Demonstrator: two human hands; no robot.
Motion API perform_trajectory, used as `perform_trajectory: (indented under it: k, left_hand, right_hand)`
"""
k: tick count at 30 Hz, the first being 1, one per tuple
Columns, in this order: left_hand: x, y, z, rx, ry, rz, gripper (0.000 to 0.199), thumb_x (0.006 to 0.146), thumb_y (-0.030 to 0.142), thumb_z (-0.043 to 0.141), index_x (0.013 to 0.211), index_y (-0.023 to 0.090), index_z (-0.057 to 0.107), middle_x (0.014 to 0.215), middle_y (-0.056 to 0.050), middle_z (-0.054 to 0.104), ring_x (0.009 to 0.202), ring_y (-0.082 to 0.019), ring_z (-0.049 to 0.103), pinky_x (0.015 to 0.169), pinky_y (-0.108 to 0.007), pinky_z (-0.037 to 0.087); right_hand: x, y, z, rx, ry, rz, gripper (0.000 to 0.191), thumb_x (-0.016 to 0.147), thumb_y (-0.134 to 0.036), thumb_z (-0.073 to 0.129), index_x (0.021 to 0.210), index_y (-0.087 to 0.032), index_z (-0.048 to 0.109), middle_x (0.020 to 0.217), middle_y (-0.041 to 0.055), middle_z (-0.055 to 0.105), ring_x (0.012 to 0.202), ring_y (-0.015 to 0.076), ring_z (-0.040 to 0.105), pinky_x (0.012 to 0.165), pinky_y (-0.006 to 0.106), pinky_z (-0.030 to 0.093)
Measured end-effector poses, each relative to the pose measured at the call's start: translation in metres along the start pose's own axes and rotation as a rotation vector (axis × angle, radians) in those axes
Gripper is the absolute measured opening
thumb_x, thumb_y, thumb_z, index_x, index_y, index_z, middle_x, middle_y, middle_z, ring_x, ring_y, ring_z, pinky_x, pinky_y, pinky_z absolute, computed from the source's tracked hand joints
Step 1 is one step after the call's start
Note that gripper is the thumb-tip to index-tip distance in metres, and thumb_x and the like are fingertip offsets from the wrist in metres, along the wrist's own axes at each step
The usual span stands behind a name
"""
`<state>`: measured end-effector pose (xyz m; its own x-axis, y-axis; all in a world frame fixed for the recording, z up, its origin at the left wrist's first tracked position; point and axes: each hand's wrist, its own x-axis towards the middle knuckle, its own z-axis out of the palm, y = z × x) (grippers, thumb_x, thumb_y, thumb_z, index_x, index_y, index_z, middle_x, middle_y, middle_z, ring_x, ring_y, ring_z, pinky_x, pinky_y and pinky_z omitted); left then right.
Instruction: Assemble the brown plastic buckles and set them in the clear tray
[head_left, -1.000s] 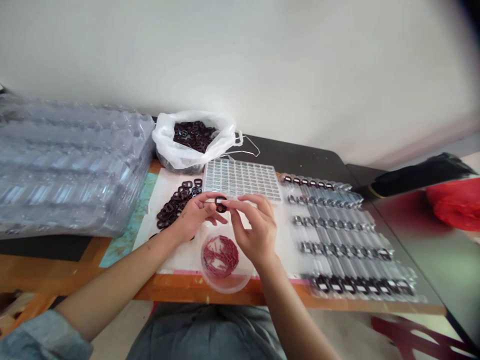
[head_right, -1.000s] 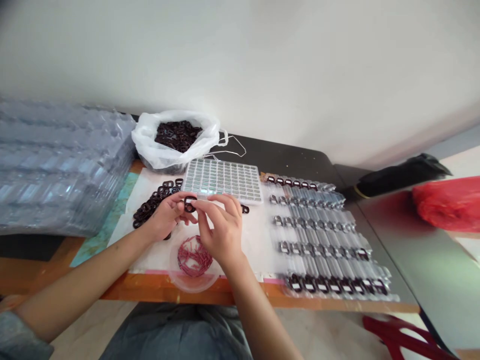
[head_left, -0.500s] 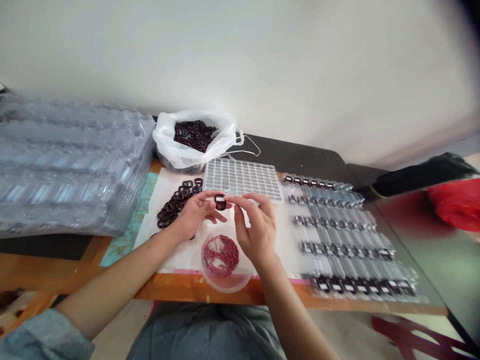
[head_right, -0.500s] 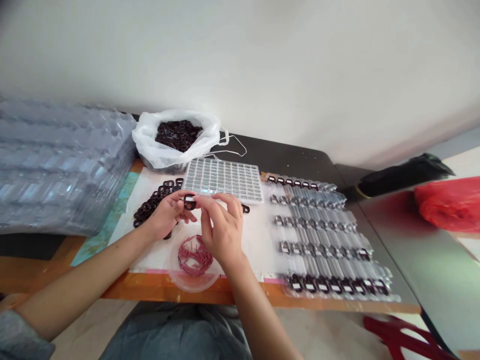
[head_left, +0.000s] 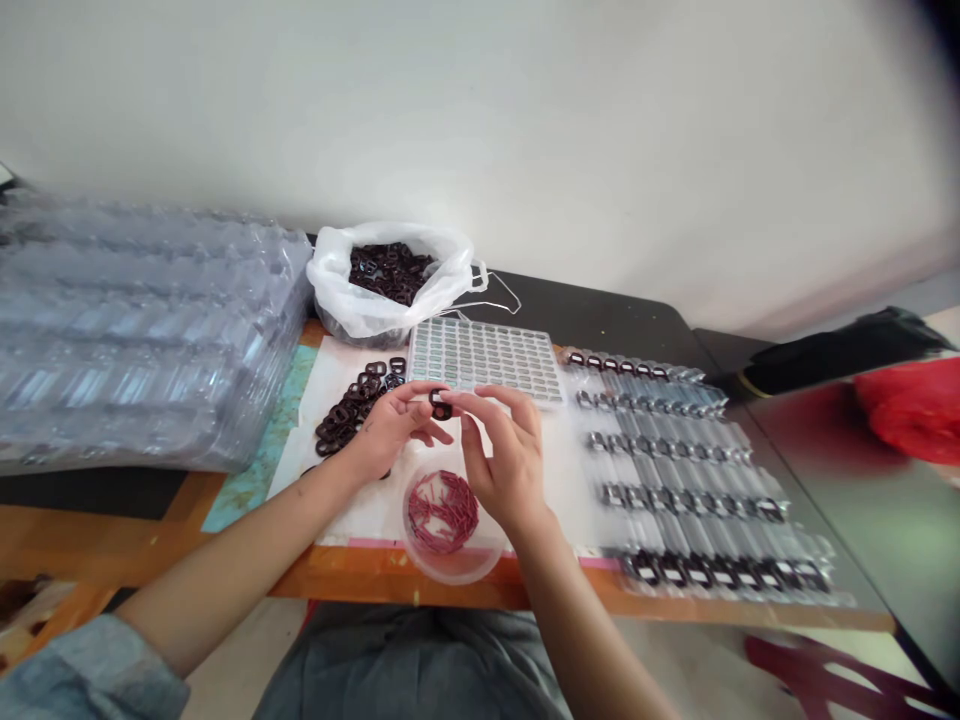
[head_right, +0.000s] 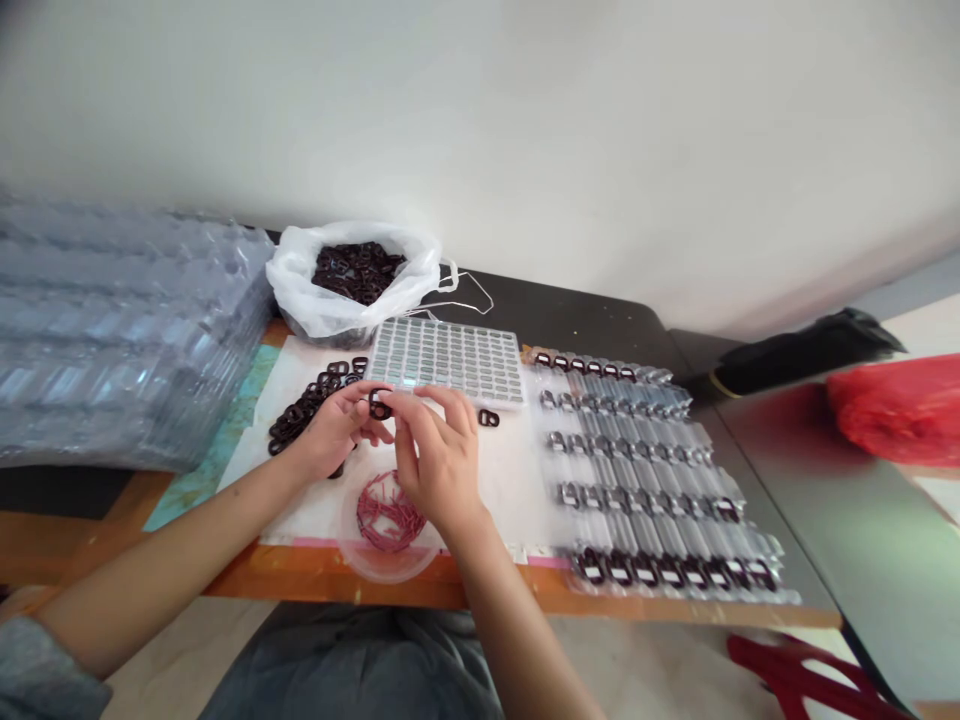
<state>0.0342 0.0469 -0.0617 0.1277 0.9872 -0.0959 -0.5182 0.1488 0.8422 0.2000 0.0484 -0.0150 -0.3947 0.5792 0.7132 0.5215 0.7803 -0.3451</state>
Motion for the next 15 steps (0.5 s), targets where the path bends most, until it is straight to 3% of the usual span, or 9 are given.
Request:
perform_trajectory:
  k: [12,15]
  left_hand:
    - [0.0011,-0.0006,-0.0011,0.000,0.025,-0.002,0.067,0.059,0.061,0.086,0.106,0.018,0.067,0.080,-0.005,0.074,0.056,-0.017,0.069,0.051,-0.022,0.045]
    - [0.0002,0.0008,0.0007,0.000,0.051,0.002,0.068,0.057,0.061,0.087,0.105,0.018,0.067,0.077,-0.004,0.073,0.056,-0.017,0.069,0.051,-0.022,0.044]
  right_hand:
    - [-0.0001,0.0009,-0.0012,-0.014,0.017,-0.013,0.035,0.091,-0.006,0.052,0.119,-0.026,0.061,0.098,0.0023,0.074,0.109,0.0228,0.061,0.096,0.043,0.047]
    - [0.0001,-0.0007,-0.0031,-0.018,0.012,-0.014,0.031,0.092,-0.008,0.055,0.117,-0.025,0.062,0.107,0.0033,0.074,0.110,0.0232,0.060,0.097,0.042,0.047]
